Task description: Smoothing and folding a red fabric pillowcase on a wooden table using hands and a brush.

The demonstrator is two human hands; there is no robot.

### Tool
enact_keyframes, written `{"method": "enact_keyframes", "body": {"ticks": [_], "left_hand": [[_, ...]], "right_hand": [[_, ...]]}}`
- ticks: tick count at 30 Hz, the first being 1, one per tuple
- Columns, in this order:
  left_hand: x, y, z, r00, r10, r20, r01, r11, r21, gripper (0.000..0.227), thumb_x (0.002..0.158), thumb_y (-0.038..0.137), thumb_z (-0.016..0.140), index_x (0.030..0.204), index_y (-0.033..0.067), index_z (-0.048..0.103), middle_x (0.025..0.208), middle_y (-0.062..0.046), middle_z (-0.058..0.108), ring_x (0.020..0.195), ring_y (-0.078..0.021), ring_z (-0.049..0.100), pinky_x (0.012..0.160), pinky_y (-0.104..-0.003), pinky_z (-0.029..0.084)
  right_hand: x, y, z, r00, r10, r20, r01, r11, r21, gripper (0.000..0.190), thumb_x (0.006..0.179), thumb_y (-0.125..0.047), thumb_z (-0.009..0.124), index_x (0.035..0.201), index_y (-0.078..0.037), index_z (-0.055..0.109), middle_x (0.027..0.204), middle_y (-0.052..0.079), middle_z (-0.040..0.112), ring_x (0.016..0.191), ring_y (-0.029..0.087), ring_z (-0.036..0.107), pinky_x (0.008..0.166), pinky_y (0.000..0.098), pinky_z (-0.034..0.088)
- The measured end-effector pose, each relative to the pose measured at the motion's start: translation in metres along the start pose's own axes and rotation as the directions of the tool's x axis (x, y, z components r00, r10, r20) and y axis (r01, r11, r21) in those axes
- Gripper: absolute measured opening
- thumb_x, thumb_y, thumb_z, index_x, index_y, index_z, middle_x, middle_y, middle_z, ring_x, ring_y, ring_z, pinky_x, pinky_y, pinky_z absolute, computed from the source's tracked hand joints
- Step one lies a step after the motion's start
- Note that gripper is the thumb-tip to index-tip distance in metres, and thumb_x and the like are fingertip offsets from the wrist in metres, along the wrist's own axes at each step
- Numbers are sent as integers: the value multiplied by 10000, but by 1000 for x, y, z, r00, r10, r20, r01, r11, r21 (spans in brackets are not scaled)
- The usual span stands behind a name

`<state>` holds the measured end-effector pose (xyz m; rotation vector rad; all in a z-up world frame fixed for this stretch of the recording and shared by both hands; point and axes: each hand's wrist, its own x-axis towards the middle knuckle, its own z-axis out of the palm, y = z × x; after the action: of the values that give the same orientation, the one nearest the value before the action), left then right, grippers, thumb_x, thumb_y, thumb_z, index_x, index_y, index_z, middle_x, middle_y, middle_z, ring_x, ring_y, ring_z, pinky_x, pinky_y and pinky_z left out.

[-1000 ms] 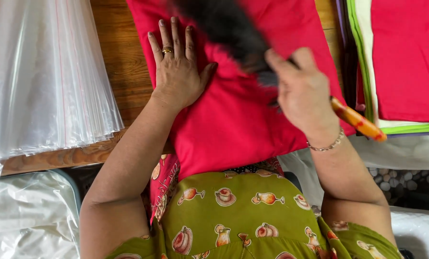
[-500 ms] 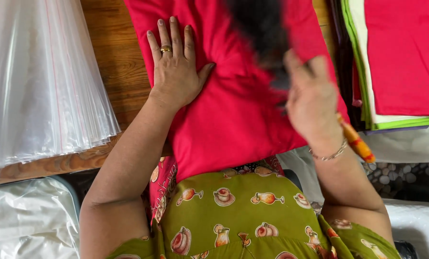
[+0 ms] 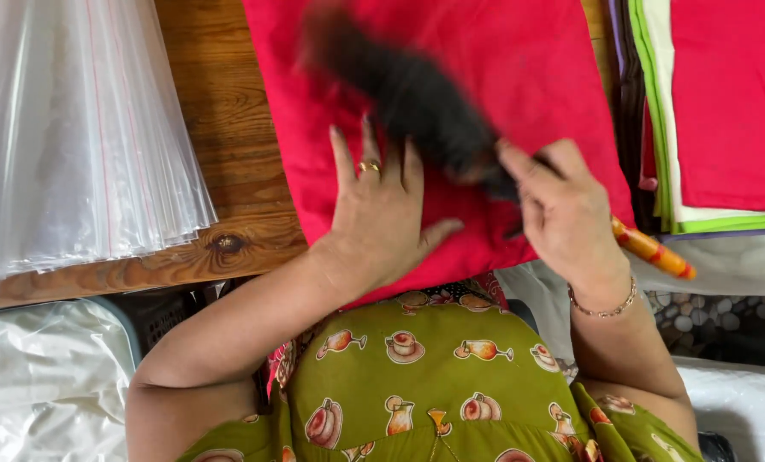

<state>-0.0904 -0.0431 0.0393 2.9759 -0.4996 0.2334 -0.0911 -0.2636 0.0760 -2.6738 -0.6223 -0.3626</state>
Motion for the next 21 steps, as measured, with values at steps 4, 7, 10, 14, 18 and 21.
{"method": "enact_keyframes", "body": {"ticks": [4, 7, 10, 14, 18, 21], "left_hand": [[-1, -20, 26, 962, 176, 206, -138, 972, -189, 816, 825, 647, 438, 1409, 90, 315, 1458, -188, 290, 1355, -403, 199, 1044, -650, 110], [7, -57, 22, 972, 212, 102, -203, 975, -90, 642, 820, 338, 427, 1417, 117, 343, 1492, -214, 240, 1328, -517, 170, 1032, -716, 86], [9, -72, 10, 997, 69, 46, -72, 995, 70, 281, 811, 124, 516, 1088, 113, 563, 1461, -273, 351, 1277, -632, 197, 1005, -749, 88], [13, -32, -3, 971, -15, -237, 14, 1000, -6, 239, 738, 92, 497, 920, 27, 638, 1202, -249, 584, 1247, -554, 346, 984, -745, 188], [15, -8, 26, 984, -173, 35, 171, 984, 43, 1038, 770, 767, 495, 1410, -33, 329, 1481, -275, 186, 1333, -532, 111, 1008, -736, 150], [24, -33, 25, 986, -31, 166, 28, 999, 18, 928, 826, 711, 414, 1472, 76, 212, 1509, -243, 45, 1338, -536, 27, 1002, -751, 93]], "right_hand": [[8, 39, 12, 977, -70, 202, 85, 994, -66, 402, 907, 18, 530, 1259, -135, 649, 889, 86, 462, 657, 255, 535, 569, 380, 492], [17, 80, 8, 1000, 25, -9, -27, 936, -350, 411, 868, 7, 571, 1236, -104, 718, 926, 112, 473, 612, 347, 540, 501, 450, 489], [26, 76, -2, 988, 48, -145, -96, 933, -346, 411, 876, 41, 585, 1254, -40, 722, 969, 151, 473, 678, 399, 542, 567, 476, 488], [41, 23, -9, 971, -192, 145, 155, 960, 234, 280, 903, 120, 592, 1173, 76, 652, 863, 146, 539, 737, 254, 490, 674, 353, 405], [46, 63, 19, 979, -86, 183, 77, 995, 56, 355, 871, 124, 553, 1178, 8, 688, 879, 126, 566, 673, 251, 563, 627, 361, 498], [51, 104, 14, 996, -20, -92, -20, 911, -412, 397, 850, -71, 585, 1203, -131, 755, 927, 63, 438, 608, 279, 522, 464, 385, 459]]}}
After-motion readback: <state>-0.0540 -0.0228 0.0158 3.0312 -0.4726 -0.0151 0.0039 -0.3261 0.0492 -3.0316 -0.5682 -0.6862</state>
